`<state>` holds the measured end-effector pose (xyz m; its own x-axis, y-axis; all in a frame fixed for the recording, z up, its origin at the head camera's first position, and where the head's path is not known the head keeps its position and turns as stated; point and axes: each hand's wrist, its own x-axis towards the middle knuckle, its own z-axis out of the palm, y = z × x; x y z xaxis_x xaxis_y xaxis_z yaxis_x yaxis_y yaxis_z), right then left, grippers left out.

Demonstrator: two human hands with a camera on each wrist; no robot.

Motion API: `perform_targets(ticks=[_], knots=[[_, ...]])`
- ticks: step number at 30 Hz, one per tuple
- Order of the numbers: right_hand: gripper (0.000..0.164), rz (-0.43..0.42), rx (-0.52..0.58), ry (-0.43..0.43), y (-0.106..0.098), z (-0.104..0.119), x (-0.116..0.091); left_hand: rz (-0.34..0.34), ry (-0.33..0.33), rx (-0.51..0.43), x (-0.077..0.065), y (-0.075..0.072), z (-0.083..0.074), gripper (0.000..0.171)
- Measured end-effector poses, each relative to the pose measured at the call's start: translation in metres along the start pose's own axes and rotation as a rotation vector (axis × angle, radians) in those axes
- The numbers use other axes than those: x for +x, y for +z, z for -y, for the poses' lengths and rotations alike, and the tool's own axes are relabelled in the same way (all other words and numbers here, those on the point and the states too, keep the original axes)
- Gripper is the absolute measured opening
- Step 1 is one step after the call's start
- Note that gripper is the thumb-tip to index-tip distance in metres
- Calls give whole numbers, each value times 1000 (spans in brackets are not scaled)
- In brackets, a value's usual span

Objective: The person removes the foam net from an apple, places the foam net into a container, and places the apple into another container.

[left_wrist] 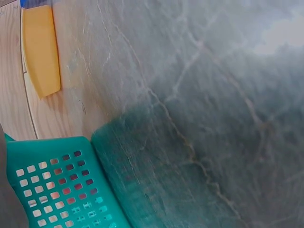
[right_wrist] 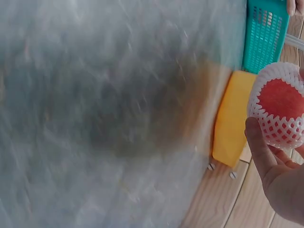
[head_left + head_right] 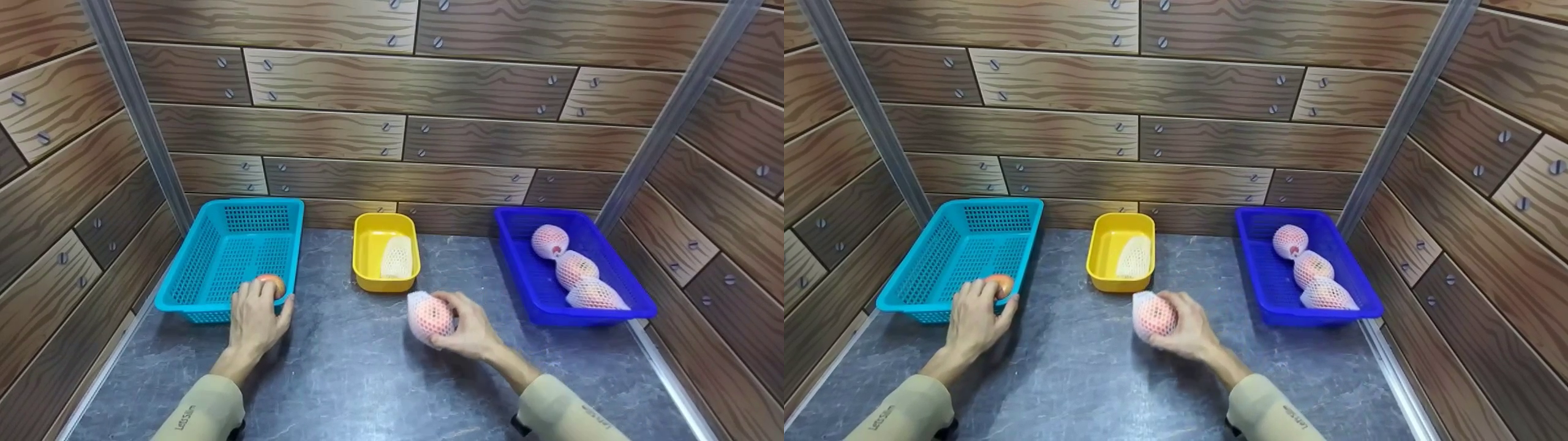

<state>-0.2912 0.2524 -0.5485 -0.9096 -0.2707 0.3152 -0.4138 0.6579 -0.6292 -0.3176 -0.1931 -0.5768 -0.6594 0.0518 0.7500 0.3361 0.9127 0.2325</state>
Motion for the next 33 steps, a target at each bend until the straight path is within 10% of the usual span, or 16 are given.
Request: perform_targets(ticks=[16,33], knots=[[90,227,94,-81,28,-6,-10,15,-15,-6,-1,0,2,34],[112,185,24,-1,42,9,-20,-73,61,-22,-9,5,-20,38]])
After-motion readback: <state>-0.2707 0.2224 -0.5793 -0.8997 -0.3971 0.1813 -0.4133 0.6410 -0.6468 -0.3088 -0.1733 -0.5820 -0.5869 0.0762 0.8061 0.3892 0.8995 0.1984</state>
